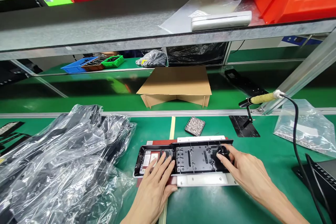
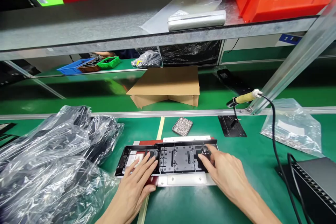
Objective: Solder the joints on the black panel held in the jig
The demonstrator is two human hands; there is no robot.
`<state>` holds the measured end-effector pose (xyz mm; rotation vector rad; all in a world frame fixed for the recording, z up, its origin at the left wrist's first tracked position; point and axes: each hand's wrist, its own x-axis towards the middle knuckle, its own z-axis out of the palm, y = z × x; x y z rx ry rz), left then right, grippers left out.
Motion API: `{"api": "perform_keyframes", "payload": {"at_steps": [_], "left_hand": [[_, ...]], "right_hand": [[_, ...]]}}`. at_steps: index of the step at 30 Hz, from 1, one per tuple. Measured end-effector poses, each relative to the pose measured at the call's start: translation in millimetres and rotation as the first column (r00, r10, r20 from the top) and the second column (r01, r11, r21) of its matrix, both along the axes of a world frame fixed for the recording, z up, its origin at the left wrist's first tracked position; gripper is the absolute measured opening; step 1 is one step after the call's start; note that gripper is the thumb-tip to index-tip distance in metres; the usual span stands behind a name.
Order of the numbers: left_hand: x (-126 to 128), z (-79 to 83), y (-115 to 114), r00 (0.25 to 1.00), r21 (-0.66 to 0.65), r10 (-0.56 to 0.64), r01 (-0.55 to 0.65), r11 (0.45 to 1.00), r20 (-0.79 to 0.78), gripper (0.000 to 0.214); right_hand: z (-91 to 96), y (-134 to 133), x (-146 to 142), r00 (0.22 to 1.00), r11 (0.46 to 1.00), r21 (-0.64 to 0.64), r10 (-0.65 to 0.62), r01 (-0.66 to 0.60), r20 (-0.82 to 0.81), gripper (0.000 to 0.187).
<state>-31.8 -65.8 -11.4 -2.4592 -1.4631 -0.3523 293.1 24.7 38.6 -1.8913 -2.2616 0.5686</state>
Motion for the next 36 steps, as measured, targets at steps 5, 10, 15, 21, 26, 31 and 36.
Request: {"api": "perform_keyframes", "payload": {"at_steps": [5, 10, 15, 21, 26, 31, 36], "left_hand": [[2.1, 5.2, -1.4, 0.999, -0.006, 0.002, -0.001, 1.000, 0.044, 0.059], [17.6, 11.7, 3.1, 0.997, -0.052, -0.029, 0.032, 0.998, 0.069, 0.058], [23.2, 14.8, 7.2, 0.995, -0.007, -0.036, 0.037, 0.999, 0.096, 0.053], [6.6, 10.4, 5.6, 0.993, -0.073, 0.003, 0.005, 0.997, 0.117, 0.055], [1.5, 0.4, 6.1, 0.993, -0.128, 0.010, 0.004, 0.992, 0.115, 0.058], [1.1, -3.8, 4.7, 0.996, -0.111, -0.010, 0.020, 0.994, 0.092, 0.060], [1.6, 8.0, 35.0, 0.973, -0.161, 0.059, -0.022, 0.987, 0.225, 0.052]], "right_hand": [[9.2, -0.8, 7.1, 0.990, 0.997, -0.059, -0.049, 0.042, -0.129, 0.060], [22.9, -0.4, 0.8, 0.980, 0.995, -0.093, -0.052, 0.034, -0.193, 0.064], [20.1, 4.1, -9.3, 0.982, 0.999, -0.042, 0.012, -0.020, -0.190, 0.059], [19.4, 11.2, -18.5, 0.969, 0.993, -0.063, 0.085, -0.102, -0.230, 0.057], [4.6, 17.2, -17.0, 0.958, 0.990, -0.080, 0.090, -0.116, -0.273, 0.055], [-9.6, 19.3, -0.5, 0.937, 0.999, 0.038, 0.021, -0.008, -0.348, 0.048], [-8.3, 48.2, 4.4, 0.625, 0.939, 0.065, -0.173, 0.338, -0.761, 0.053]]}}
